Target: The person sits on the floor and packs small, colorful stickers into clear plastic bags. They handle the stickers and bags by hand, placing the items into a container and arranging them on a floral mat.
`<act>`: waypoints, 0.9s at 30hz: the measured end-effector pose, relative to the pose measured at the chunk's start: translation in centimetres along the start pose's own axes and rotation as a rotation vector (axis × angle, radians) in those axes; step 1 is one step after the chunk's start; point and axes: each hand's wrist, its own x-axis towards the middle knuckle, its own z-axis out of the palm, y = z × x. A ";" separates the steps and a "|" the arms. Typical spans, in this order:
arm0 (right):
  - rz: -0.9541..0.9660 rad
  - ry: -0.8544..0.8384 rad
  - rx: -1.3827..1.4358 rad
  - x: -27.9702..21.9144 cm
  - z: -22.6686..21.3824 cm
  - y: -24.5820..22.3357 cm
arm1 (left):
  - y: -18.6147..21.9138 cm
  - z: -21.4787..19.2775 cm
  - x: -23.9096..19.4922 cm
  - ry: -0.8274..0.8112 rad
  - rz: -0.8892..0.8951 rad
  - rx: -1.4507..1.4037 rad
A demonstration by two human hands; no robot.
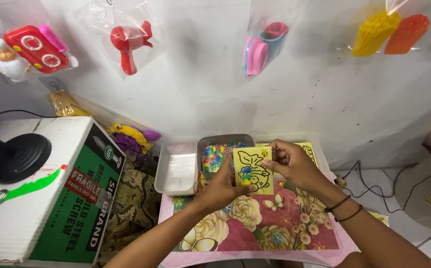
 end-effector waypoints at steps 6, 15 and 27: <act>-0.016 0.008 0.019 -0.6 0.0 -0.7 | -0.3 0.0 0.3 -0.020 0.011 -0.002; -0.030 0.058 -0.110 -1.3 0.5 -1.9 | -1.8 -0.1 0.8 0.024 0.005 -0.056; -0.071 0.096 -0.001 -1.8 -0.5 0.5 | 0.6 0.8 0.3 0.026 -0.043 0.051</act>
